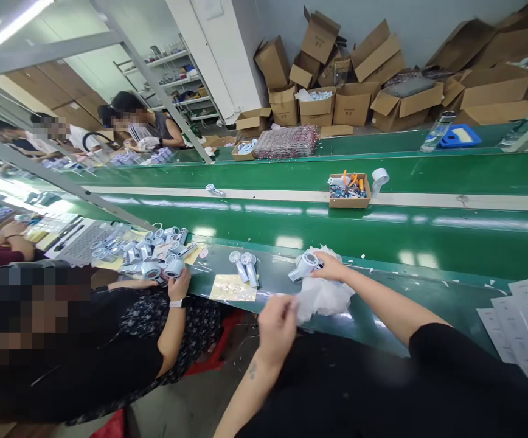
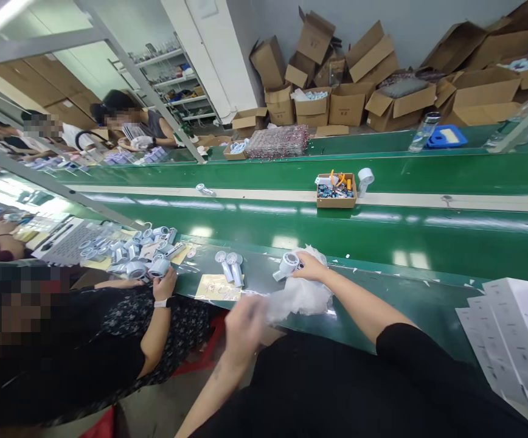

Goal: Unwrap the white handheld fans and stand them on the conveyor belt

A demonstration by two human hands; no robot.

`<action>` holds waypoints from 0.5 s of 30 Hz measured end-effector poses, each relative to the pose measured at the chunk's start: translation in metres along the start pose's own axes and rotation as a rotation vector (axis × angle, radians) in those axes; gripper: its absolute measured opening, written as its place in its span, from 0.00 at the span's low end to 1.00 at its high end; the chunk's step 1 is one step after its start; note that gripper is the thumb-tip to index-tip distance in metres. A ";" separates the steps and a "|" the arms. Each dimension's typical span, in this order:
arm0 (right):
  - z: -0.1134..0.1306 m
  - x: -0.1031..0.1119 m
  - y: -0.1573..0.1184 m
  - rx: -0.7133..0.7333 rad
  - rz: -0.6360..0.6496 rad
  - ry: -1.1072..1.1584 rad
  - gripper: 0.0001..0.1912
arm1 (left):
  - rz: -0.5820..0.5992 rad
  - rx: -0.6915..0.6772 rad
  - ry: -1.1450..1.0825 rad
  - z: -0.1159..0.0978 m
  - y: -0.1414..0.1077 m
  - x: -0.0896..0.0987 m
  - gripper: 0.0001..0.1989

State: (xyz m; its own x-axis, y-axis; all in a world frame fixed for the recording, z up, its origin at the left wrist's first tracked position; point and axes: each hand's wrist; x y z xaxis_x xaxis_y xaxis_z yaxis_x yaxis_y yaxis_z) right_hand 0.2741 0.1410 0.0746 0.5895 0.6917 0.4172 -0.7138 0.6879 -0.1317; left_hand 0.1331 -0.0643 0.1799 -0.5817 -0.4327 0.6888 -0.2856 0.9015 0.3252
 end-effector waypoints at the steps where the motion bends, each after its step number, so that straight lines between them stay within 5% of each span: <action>1: 0.005 0.004 -0.006 -0.003 -0.014 0.006 0.23 | -0.061 0.145 0.033 0.005 0.005 0.012 0.07; 4: 0.027 0.018 -0.036 -0.050 0.014 0.206 0.22 | -0.066 0.524 0.003 0.031 0.017 0.030 0.11; 8: 0.063 0.026 -0.081 -0.301 0.326 0.971 0.24 | 0.150 0.910 -0.462 0.056 0.020 0.011 0.13; 12: 0.083 -0.002 -0.108 -0.445 0.635 1.343 0.25 | 0.229 0.823 -0.666 0.040 0.007 -0.016 0.14; 15: 0.084 -0.031 -0.114 -0.504 0.714 1.442 0.26 | 0.213 0.816 -0.766 0.023 -0.007 -0.030 0.12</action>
State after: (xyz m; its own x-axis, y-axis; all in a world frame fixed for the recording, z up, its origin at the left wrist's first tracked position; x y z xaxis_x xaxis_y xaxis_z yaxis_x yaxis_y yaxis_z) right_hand 0.3057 0.0231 0.1522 0.2684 0.3004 -0.9153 -0.9565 -0.0294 -0.2901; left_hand 0.1346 -0.0577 0.1421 -0.9099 -0.4146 0.0116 -0.3724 0.8044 -0.4629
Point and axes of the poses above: each hand's wrist, its own y-axis towards the middle knuckle, its own x-axis out of the back of the hand, z = x × y, and after that the axes turned 6 degrees about y, right-handed
